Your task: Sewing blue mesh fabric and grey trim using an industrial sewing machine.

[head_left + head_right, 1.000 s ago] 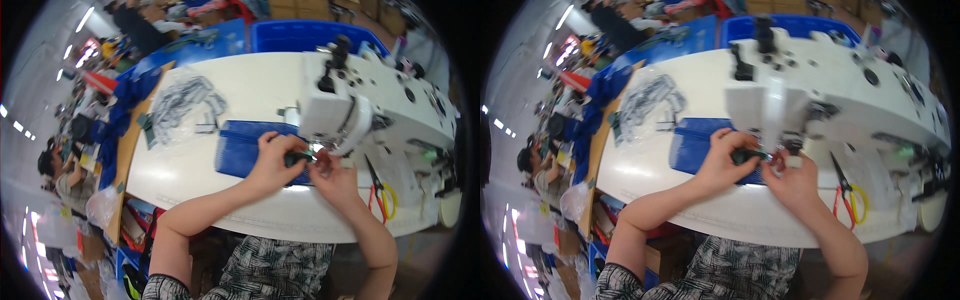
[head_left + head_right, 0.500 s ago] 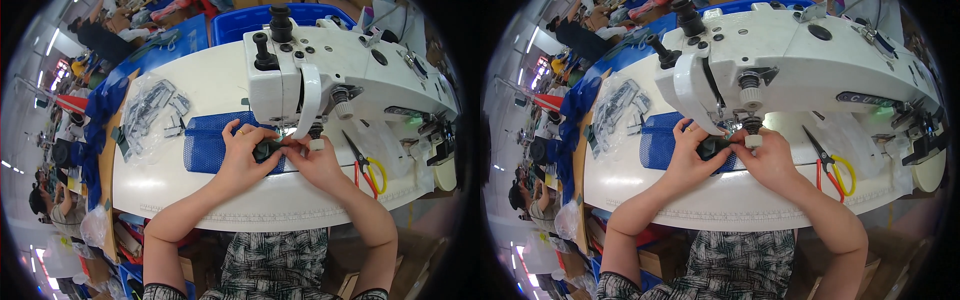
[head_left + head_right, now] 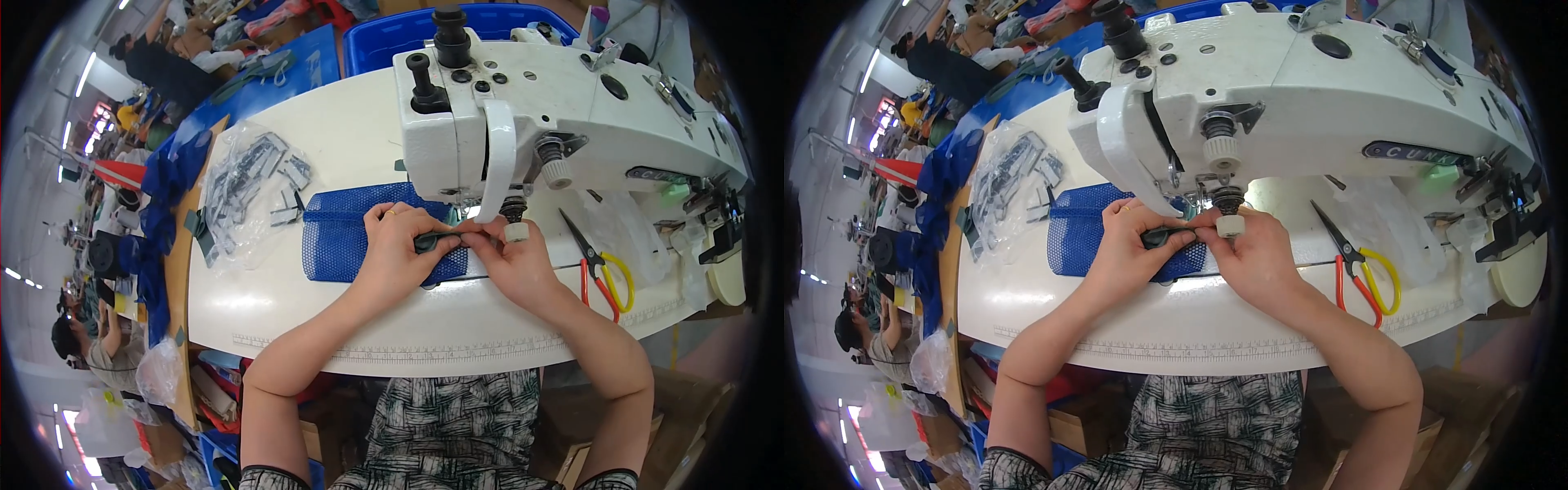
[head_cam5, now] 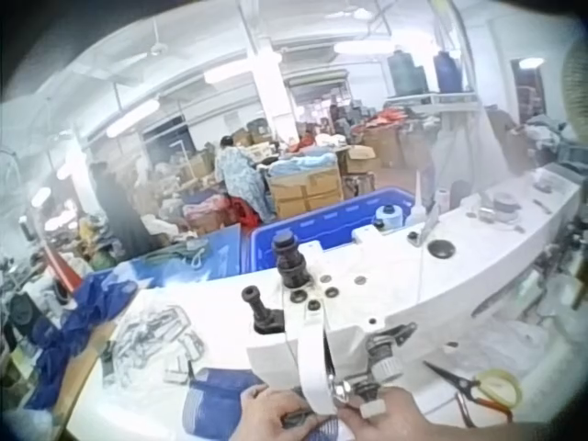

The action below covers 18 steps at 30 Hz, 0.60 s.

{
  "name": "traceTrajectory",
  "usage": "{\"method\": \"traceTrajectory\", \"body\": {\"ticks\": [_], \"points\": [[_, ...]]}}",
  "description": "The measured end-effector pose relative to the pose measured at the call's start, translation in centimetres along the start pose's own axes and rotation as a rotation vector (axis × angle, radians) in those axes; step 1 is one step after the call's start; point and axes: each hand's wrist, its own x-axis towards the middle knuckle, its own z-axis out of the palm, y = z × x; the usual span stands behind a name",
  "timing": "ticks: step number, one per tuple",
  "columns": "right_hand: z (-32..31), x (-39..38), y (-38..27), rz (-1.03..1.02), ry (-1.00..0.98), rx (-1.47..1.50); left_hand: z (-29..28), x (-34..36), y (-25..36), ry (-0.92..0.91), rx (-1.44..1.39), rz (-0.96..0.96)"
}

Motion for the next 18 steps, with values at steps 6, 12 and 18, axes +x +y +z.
{"method": "traceTrajectory", "body": {"ticks": [6,12,18], "points": [[-2.8,-1.0,-6.0,0.04,-0.125,-0.203,0.3,-0.2,-0.1,0.102,0.029,0.07],[-2.0,-2.6,-6.2,-0.261,-0.118,-0.338,0.4,0.1,0.0,0.121,0.096,0.186],[-1.8,-3.0,-5.8,-0.325,-0.101,-0.35,-0.7,0.0,0.0,0.058,0.222,0.364]]}}
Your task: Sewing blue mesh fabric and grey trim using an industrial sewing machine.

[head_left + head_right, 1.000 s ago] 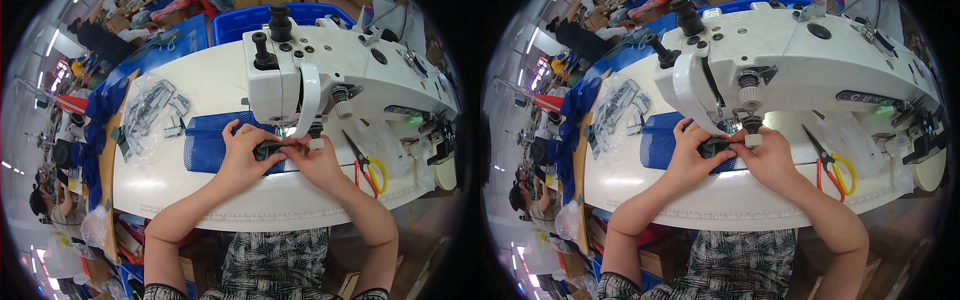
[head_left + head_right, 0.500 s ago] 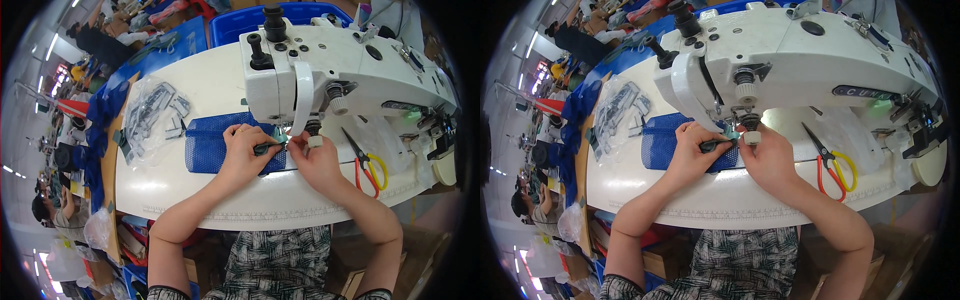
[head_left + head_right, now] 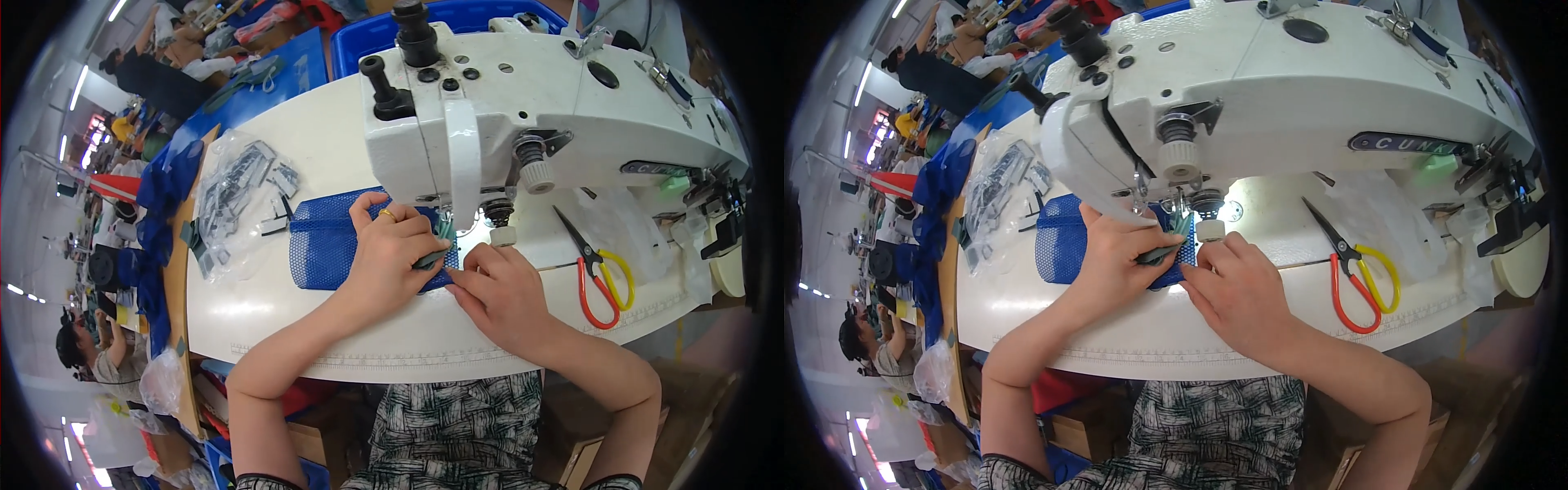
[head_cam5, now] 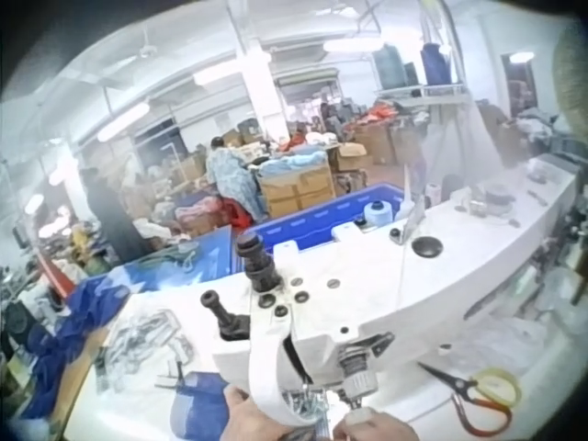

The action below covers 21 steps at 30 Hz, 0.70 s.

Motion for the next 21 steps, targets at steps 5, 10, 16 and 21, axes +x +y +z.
{"method": "traceTrajectory", "body": {"ticks": [5,10,16,21], "points": [[0.0,-0.3,0.0,-0.024,0.006,-0.015,0.2,0.7,0.2,-0.086,0.004,0.081],[0.0,-0.5,-0.1,-0.029,0.012,-0.054,-0.7,1.3,0.8,-0.209,0.102,0.072],[0.0,-0.5,-0.5,-0.009,0.053,-0.071,-0.3,0.7,0.6,-0.146,0.082,0.029],[0.2,-0.8,-0.2,-0.023,0.038,-0.082,-0.4,0.6,0.5,-0.126,-0.012,-0.059]]}}
